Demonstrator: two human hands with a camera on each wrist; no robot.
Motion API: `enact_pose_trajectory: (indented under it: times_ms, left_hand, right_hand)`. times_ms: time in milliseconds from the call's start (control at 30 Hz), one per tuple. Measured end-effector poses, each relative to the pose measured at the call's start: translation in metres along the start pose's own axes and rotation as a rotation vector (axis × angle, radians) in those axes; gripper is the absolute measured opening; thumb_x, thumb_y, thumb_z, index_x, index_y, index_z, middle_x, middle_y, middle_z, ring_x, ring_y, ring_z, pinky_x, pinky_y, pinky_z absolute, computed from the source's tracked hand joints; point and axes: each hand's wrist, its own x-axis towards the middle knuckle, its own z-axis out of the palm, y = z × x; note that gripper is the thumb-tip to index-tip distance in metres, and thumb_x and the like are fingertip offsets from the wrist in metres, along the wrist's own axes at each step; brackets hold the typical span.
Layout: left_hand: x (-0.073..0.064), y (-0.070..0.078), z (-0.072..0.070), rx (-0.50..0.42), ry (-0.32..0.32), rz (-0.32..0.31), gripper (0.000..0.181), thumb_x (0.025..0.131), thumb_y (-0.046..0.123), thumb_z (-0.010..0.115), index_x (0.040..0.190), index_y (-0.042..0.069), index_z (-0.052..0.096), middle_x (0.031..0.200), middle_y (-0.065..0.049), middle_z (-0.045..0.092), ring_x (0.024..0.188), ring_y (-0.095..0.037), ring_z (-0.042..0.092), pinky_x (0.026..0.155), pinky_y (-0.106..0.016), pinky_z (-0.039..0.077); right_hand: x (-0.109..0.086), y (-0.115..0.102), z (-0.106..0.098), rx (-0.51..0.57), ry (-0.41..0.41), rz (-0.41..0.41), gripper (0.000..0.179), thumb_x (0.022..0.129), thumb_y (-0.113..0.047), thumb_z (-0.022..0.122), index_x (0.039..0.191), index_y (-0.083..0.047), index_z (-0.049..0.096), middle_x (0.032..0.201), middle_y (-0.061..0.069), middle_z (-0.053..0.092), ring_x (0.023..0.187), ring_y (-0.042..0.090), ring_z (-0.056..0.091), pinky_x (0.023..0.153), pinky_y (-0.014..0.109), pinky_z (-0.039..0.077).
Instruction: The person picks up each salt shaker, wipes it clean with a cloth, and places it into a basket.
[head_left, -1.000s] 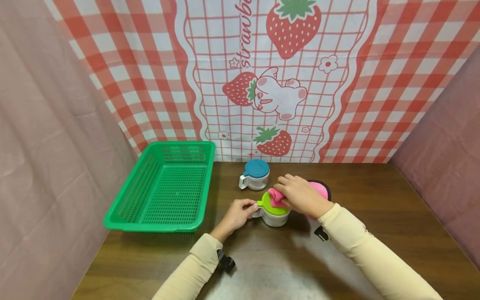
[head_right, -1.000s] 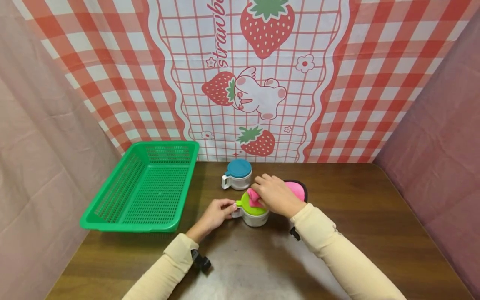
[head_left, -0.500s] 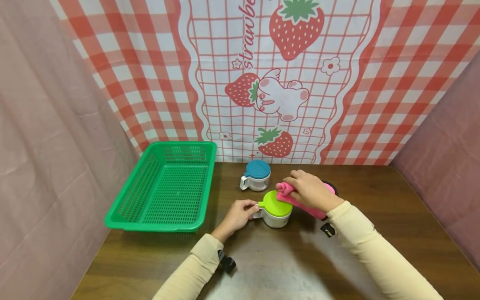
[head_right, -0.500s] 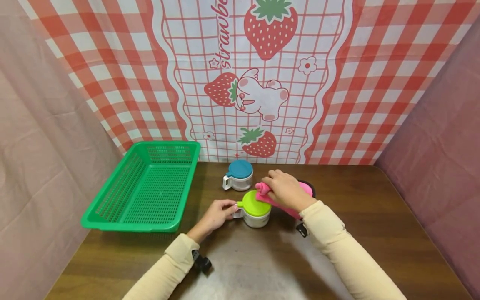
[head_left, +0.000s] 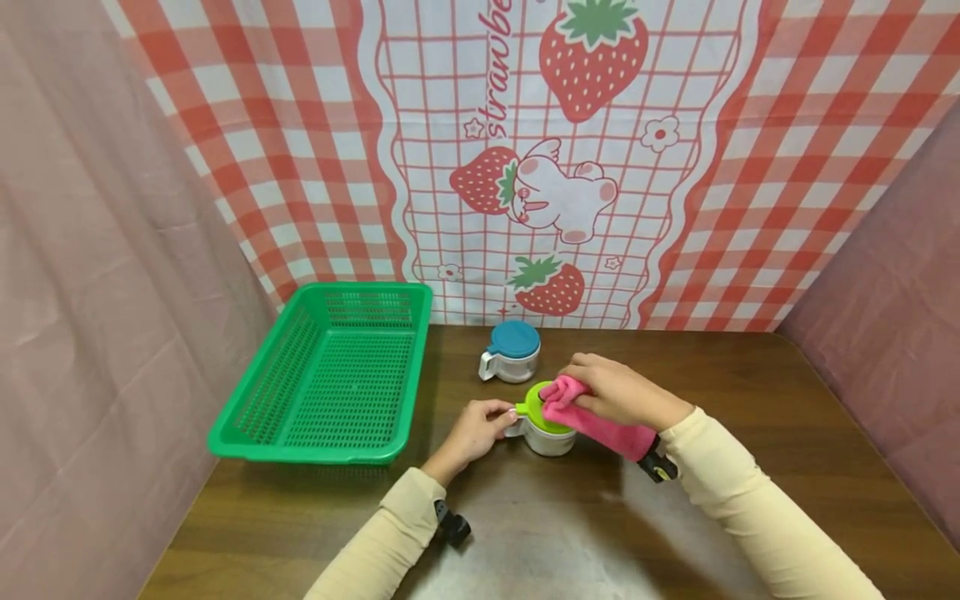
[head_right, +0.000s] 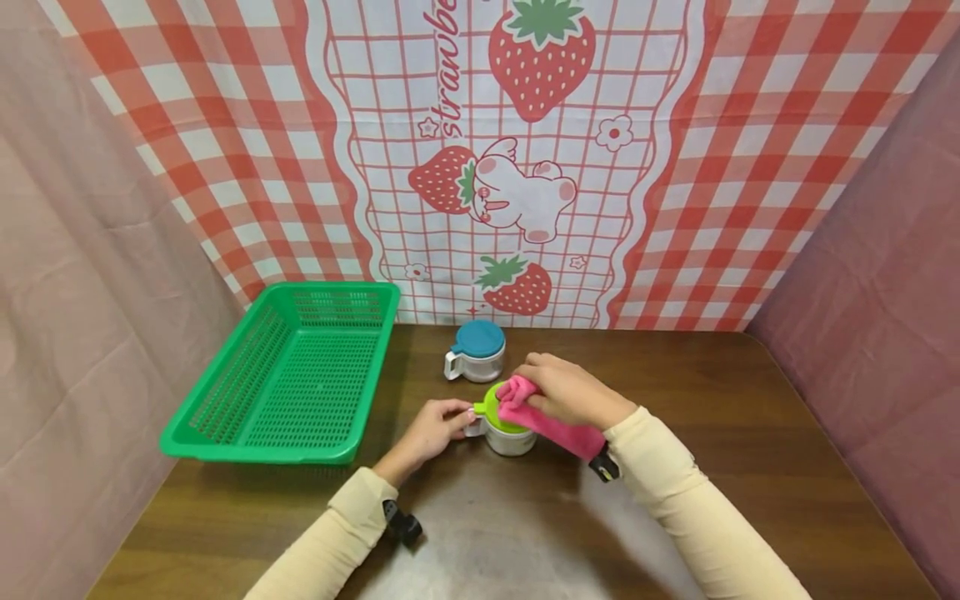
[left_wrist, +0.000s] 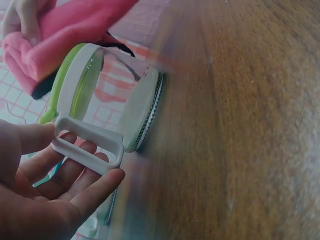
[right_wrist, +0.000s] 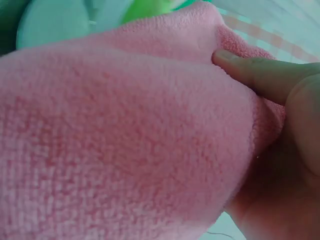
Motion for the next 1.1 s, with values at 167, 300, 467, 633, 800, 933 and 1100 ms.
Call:
enact_pose_trajectory:
  times_ms: [167,300,467,633,800,933,1100]
  left_hand:
    - [-0.001,-0.001,0.002,-0.002,-0.005,-0.004,0.025,0.095,0.013,0.061,0.111,-0.005,0.069,0.103,-0.020,0.071,0.078,-0.019,0.066,0.068,-0.022,0.054]
    - [-0.001,0.000,0.002,0.000,-0.004,-0.007,0.025,0.095,0.013,0.061,0.112,-0.005,0.069,0.103,-0.020,0.071,0.079,-0.022,0.067,0.068,-0.023,0.054]
    - [0.000,0.000,0.001,0.001,-0.001,-0.005,0.025,0.096,0.013,0.061,0.112,-0.005,0.068,0.104,-0.021,0.070,0.085,-0.030,0.069,0.069,-0.023,0.055]
    - [0.000,0.000,0.000,0.001,-0.004,-0.006,0.025,0.095,0.013,0.061,0.112,-0.006,0.068,0.103,-0.021,0.071,0.083,-0.027,0.069,0.069,-0.024,0.056]
    - [-0.001,0.000,-0.001,-0.003,-0.001,-0.007,0.025,0.095,0.013,0.061,0.112,-0.005,0.068,0.104,-0.020,0.071,0.082,-0.022,0.068,0.070,-0.025,0.057]
    - [0.000,0.000,-0.001,-0.002,-0.002,-0.016,0.025,0.096,0.013,0.061,0.112,-0.005,0.068,0.104,-0.020,0.071,0.082,-0.022,0.067,0.070,-0.024,0.056]
    - [0.000,0.001,-0.001,0.007,-0.001,-0.012,0.026,0.096,0.014,0.061,0.112,-0.004,0.068,0.103,-0.020,0.071,0.079,-0.021,0.067,0.068,-0.022,0.054]
  right_hand:
    - [-0.001,0.003,0.019,0.005,0.034,0.037,0.021,0.084,-0.010,0.070,0.105,-0.009,0.067,0.088,-0.003,0.055,0.082,0.012,0.049,0.071,0.030,0.046]
    - [-0.003,0.002,0.025,-0.001,0.079,0.068,0.036,0.083,-0.010,0.067,0.119,-0.005,0.064,0.097,0.002,0.059,0.089,0.017,0.052,0.075,0.035,0.048]
    - [-0.008,0.005,0.033,-0.068,0.215,0.105,0.052,0.082,-0.011,0.075,0.131,-0.004,0.060,0.106,0.008,0.062,0.095,0.023,0.058,0.078,0.042,0.053]
    - [-0.013,0.009,0.043,-0.130,0.394,0.116,0.049,0.076,-0.014,0.082,0.121,-0.004,0.063,0.103,0.010,0.066,0.091,0.026,0.065,0.073,0.044,0.056]
    - [-0.014,0.011,0.049,-0.188,0.480,0.051,0.046,0.074,-0.013,0.084,0.116,-0.008,0.069,0.099,0.010,0.064,0.086,0.025,0.063,0.064,0.042,0.056]
    - [-0.016,0.008,0.052,-0.237,0.455,0.022,0.047,0.075,-0.015,0.083,0.120,-0.011,0.069,0.097,0.011,0.064,0.088,0.026,0.062,0.063,0.042,0.056]
    - [-0.022,0.002,0.052,-0.265,0.357,0.043,0.056,0.077,-0.032,0.082,0.126,-0.010,0.066,0.101,0.014,0.065,0.090,0.029,0.062,0.070,0.044,0.057]
